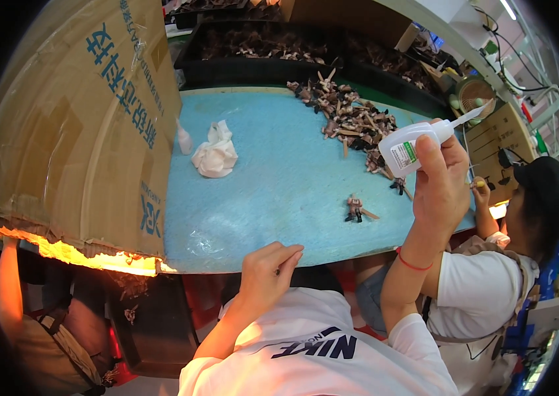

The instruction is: The person applies glue from a squeeze bottle to toy figurine components and attaches the pieces together by hand. The person retrieves additional components from an illuminated box and continues assembling the figurines with glue.

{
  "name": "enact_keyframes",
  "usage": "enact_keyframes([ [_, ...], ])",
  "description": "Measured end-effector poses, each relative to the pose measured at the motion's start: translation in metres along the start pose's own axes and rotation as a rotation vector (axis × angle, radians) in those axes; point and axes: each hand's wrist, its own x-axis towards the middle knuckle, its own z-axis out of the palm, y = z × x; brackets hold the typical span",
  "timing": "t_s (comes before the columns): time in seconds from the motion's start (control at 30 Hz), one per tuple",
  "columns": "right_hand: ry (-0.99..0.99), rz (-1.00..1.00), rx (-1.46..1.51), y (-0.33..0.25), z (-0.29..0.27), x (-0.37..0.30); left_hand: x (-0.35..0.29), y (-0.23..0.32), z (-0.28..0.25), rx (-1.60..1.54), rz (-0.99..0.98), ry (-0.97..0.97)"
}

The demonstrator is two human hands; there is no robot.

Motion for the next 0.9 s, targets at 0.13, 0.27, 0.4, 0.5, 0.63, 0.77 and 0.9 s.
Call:
enact_keyframes([
  [0.13, -0.01, -0.125, -0.01, -0.01, 0.008, 0.005, -0.002, 0.0, -0.003, -0.007, 0.007, 0.013],
  [0.27, 0.0, -0.186, -0.002, -0.019, 0.015, 0.006, -0.003, 0.0, -0.004, -0.011, 0.008, 0.022],
  [0.4, 0.002, -0.269, 0.014, -0.022, 0.018, 0.011, -0.003, 0.001, -0.006, -0.004, 0.015, 0.022],
  [0.5, -0.01, -0.315, -0.011, -0.027, 0.019, 0.012, -0.004, -0.001, -0.006, -0.009, 0.021, 0.026],
  [0.63, -0.029, -0.394, -0.105, -0.032, 0.02, 0.015, -0.005, -0.002, -0.006, -0.03, 0.015, 0.028],
  [0.77, -0.012, -0.42, -0.148, -0.036, 0.023, 0.016, -0.006, -0.003, -0.006, -0.017, 0.03, 0.014],
  [0.9, 0.013, -0.403, -0.19, -0.04, 0.025, 0.018, -0.006, -0.001, -0.006, -0.036, 0.027, 0.022],
])
